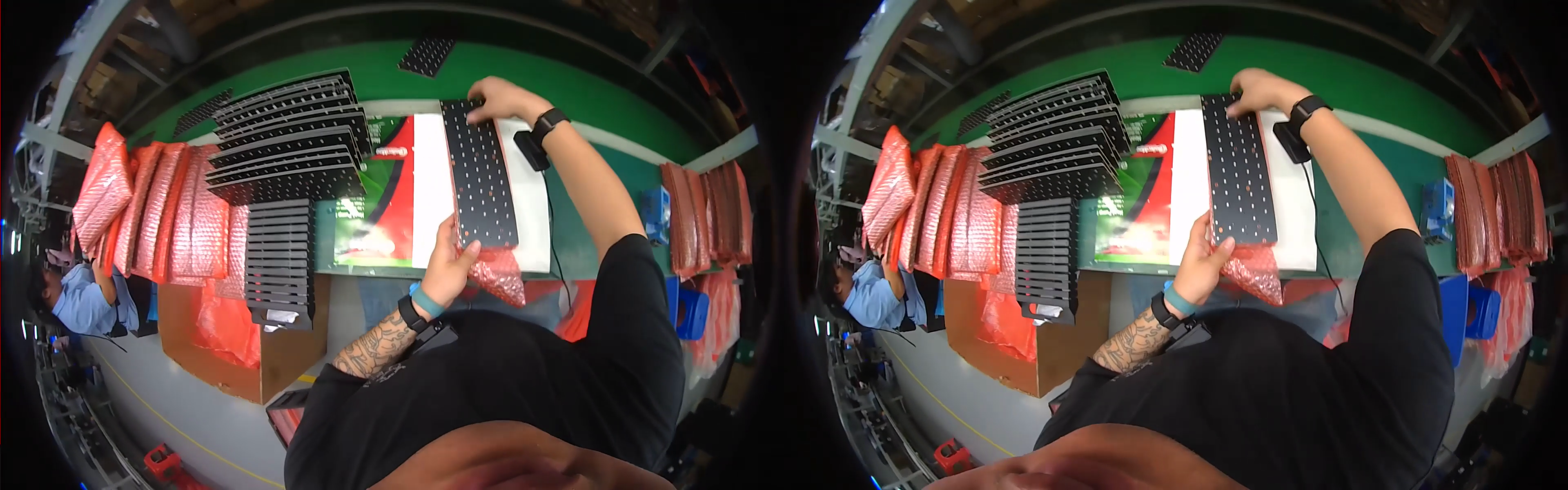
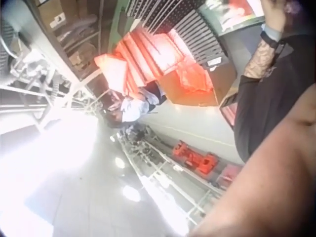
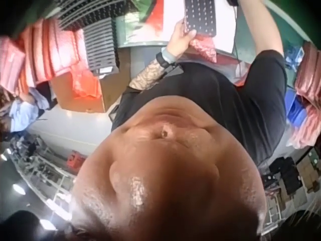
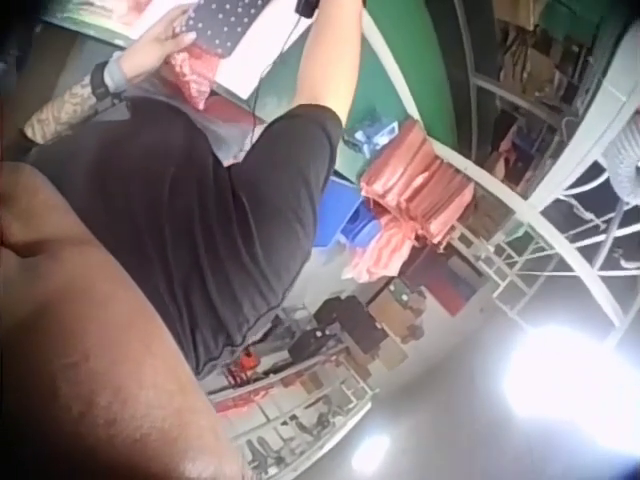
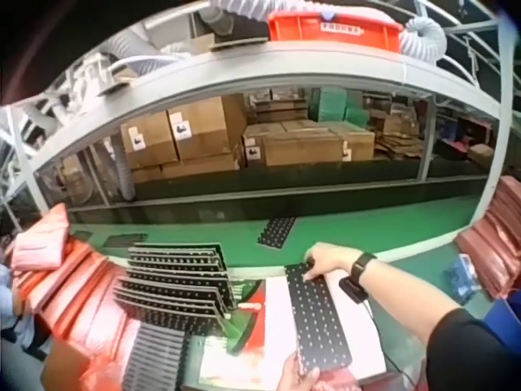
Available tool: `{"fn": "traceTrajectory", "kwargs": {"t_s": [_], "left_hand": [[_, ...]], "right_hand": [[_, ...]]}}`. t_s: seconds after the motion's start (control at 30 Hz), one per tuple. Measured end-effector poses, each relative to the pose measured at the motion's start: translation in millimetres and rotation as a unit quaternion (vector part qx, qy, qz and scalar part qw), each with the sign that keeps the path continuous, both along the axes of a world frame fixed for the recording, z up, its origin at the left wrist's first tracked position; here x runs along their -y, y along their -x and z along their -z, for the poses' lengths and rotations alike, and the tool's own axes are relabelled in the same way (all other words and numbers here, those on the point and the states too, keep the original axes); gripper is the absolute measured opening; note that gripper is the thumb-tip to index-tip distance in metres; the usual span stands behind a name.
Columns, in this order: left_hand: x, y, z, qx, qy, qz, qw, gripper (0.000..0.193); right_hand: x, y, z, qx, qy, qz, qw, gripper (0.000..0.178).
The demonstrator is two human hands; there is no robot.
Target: The person wraps circuit boards in bubble wrap by hand, placing each board onto a sheet, folding the wrap over, and securing it with tape. They then stack the wrapped boards into a cardboard box and repeat the process.
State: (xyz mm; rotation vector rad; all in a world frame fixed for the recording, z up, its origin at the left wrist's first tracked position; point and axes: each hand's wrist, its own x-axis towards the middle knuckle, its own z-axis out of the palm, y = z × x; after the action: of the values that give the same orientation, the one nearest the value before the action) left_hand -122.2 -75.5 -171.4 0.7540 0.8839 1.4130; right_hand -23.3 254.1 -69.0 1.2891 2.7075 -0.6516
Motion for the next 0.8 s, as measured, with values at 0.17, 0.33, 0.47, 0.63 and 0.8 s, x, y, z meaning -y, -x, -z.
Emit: {"fn": "traceTrajectory", "kwargs": {"t_s": [0.17, 0.33, 0.47, 0.63, 0.8], "left_hand": [[7, 2, 5, -0.021, 0.021, -0.014, 0.999, 0.064], [5, 2, -1, -0.017, 0.015, 0.002, 1.000, 0.062], [2, 0, 3, -0.080, -0.010, 0.000, 0.997, 0.063], [-15, -2, 8, -0.090, -0.042, -0.020, 0.995, 0.065], [-38, -3, -69, 0.029, 0.032, -0.017, 0.999, 0.066]], "right_hand": [[-3, 7, -2, 0.002, 0.066, -0.028, 0.997, 0.070], [-13, 12, -8, 0.034, 0.047, -0.018, 0.998, 0.065], [-8, 3, -55, -0.005, 0.015, -0.029, 0.999, 0.064], [63, -34, -190, -0.104, 0.055, -0.118, 0.986, 0.051], [190, -73, -270, -0.177, 0.004, -0.130, 0.976, 0.041]]}}
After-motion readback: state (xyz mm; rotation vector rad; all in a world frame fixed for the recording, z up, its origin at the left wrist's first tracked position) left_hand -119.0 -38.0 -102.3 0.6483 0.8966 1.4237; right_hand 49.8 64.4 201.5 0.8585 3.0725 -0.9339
